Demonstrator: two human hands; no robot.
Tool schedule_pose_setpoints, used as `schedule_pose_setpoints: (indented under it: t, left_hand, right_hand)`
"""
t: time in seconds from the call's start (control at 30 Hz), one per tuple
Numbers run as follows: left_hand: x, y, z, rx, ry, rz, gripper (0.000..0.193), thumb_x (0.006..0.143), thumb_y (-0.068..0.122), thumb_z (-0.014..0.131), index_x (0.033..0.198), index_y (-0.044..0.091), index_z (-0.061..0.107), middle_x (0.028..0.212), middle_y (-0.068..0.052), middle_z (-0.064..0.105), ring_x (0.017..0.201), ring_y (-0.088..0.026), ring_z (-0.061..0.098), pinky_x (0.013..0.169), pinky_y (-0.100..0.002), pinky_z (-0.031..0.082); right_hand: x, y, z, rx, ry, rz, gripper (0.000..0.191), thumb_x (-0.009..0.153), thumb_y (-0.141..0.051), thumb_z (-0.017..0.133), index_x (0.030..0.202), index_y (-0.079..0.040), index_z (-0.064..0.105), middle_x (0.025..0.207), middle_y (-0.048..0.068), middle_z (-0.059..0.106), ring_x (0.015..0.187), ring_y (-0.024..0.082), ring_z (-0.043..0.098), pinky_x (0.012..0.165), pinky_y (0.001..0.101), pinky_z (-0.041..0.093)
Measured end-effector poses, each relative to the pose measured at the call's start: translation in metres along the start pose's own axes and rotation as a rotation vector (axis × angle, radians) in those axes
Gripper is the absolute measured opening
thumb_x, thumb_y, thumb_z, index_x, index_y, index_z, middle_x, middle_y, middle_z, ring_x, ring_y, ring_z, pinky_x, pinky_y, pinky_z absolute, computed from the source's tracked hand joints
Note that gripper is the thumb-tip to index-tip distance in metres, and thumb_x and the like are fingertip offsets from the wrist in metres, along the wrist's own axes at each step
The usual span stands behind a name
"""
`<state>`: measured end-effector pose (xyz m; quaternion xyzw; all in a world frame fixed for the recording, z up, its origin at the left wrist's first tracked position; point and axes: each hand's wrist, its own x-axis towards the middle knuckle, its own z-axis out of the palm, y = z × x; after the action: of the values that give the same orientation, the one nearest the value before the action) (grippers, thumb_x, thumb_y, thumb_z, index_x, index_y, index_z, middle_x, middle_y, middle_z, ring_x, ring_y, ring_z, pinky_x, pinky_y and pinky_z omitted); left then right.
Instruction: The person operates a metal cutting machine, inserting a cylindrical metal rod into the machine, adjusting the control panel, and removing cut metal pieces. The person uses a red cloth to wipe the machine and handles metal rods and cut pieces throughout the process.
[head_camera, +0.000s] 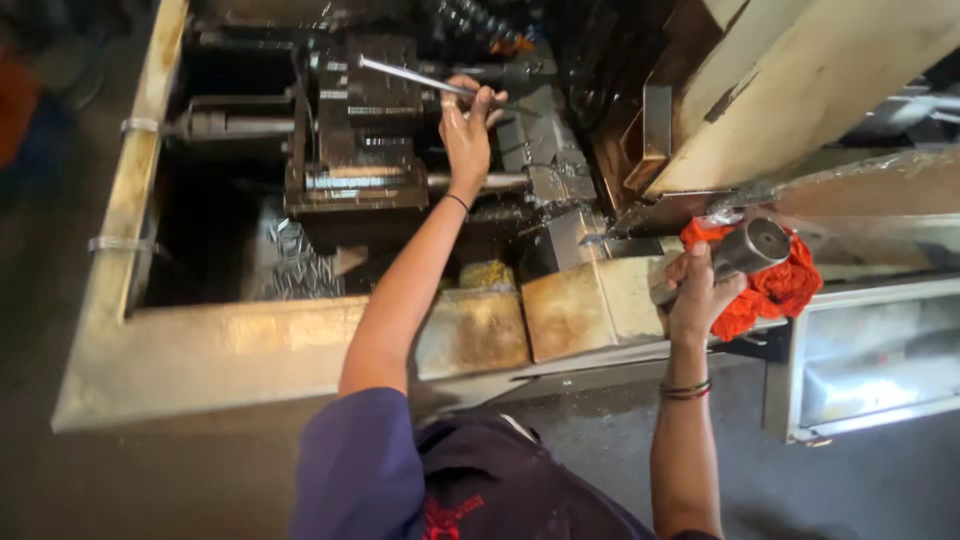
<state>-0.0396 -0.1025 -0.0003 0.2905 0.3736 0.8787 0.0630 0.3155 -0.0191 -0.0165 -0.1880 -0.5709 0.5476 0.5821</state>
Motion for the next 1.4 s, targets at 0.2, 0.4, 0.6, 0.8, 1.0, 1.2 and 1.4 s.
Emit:
schedule_pose_setpoints:
  t: [0.2,0.4,0.6,0.8,1.0,1.2,1.4]
  left_hand:
    - [0.015,-0.015,0.021,-0.076,0.015,-0.112,0.027,0.102,0.026,0.061,0.119,0.007,0.050,0.102,-0.010,0.065,0.104,-0.026,0.075,0.086,-0.038,0.062]
    - [0.018,-0.016,0.043,-0.229,-0.011,-0.108,0.027,0.104,0.024,0.062,0.119,0.005,0.050,0.107,-0.011,0.062,0.106,-0.027,0.073,0.090,-0.040,0.065]
    - [0.015,-0.021,0.049,-0.286,0.055,-0.128,0.026,0.107,0.022,0.062,0.121,0.005,0.048,0.114,-0.010,0.056,0.109,-0.024,0.067,0.096,-0.042,0.064]
    - [0.016,-0.026,0.054,-0.347,-0.033,-0.168,0.027,0.105,0.023,0.060,0.122,0.007,0.047,0.115,-0.012,0.059,0.113,-0.030,0.071,0.095,-0.042,0.063]
    - [0.016,-0.031,0.055,-0.341,-0.060,-0.144,0.027,0.106,0.025,0.060,0.120,0.005,0.048,0.118,-0.012,0.062,0.114,-0.029,0.071,0.097,-0.042,0.061]
    - [0.014,-0.028,0.054,-0.310,-0.087,-0.124,0.024,0.107,0.024,0.059,0.116,0.004,0.050,0.116,-0.014,0.066,0.117,-0.025,0.071,0.099,-0.040,0.061]
    - [0.008,-0.022,0.050,-0.055,-0.086,-0.065,0.019,0.104,0.021,0.061,0.111,0.003,0.059,0.111,-0.012,0.074,0.110,-0.020,0.073,0.096,-0.034,0.062]
  right_hand:
    - [-0.012,-0.010,-0.001,-0.217,0.097,-0.079,0.025,0.110,-0.012,0.067,0.093,-0.001,0.052,0.070,0.005,0.054,0.058,0.014,0.051,0.054,0.0291,0.041]
    - [-0.015,-0.018,-0.008,-0.164,0.091,-0.146,0.022,0.113,-0.012,0.065,0.101,-0.001,0.051,0.072,0.007,0.052,0.060,0.016,0.050,0.058,0.0328,0.045]
    - [-0.015,-0.024,-0.012,-0.189,0.139,-0.139,0.025,0.112,-0.015,0.065,0.098,-0.002,0.049,0.070,0.006,0.050,0.057,0.016,0.049,0.053,0.0320,0.043]
    - [-0.012,-0.026,-0.016,-0.171,0.125,-0.170,0.026,0.107,-0.021,0.069,0.100,-0.005,0.049,0.066,0.004,0.047,0.054,0.013,0.046,0.051,0.0290,0.041]
    - [-0.010,-0.023,-0.020,-0.120,0.139,-0.158,0.035,0.110,-0.022,0.071,0.092,-0.002,0.047,0.067,0.004,0.045,0.055,0.014,0.047,0.051,0.0302,0.041]
    - [-0.011,-0.026,-0.015,-0.165,0.115,-0.178,0.032,0.108,-0.022,0.071,0.095,-0.002,0.049,0.068,0.005,0.047,0.055,0.014,0.047,0.051,0.0307,0.041]
    - [-0.011,-0.030,-0.008,-0.125,0.136,-0.153,0.027,0.106,-0.019,0.070,0.099,-0.003,0.048,0.066,0.004,0.047,0.054,0.013,0.046,0.050,0.0298,0.041]
